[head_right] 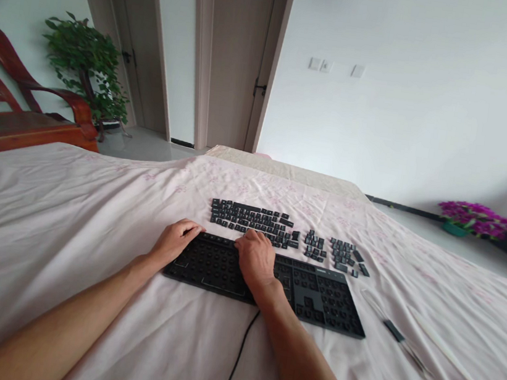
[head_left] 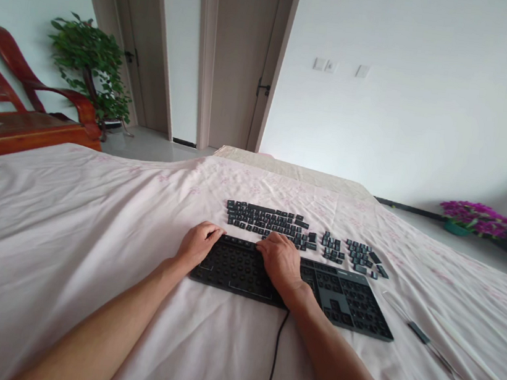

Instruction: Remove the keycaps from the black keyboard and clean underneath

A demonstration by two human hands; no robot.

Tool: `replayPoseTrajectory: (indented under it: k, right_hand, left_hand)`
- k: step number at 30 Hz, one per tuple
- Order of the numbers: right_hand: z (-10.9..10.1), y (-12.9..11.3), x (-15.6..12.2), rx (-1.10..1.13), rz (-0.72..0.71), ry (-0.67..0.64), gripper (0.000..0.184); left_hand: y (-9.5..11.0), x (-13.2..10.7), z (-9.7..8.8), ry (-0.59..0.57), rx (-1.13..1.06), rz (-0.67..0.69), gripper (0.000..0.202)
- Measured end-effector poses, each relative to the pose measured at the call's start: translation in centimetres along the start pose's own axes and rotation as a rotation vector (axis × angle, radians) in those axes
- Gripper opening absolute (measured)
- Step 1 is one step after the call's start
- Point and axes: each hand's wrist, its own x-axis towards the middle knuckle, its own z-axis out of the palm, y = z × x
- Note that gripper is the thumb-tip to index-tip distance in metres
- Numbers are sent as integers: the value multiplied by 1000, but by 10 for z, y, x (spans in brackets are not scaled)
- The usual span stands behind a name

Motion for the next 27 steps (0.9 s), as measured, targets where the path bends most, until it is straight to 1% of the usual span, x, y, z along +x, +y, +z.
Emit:
replayPoseTrajectory:
  k: [6, 17, 24, 27]
  right_hand:
    - [2, -6, 0, -100, -84, -36, 31]
    - [-1, -11, -9, -158, -84, -84, 22]
    - [-7, -23, -10, -269, -115, -146, 26]
    - [-6, -28, -9, -305, -159, -149, 27]
  left_hand:
    - [0, -1, 0, -1, 12, 10, 29]
    - [-2, 0, 1, 1, 33, 38, 30]
    - [-1, -1, 2, 8, 33, 46, 30]
    - [-1, -2, 2, 5, 37, 46, 30]
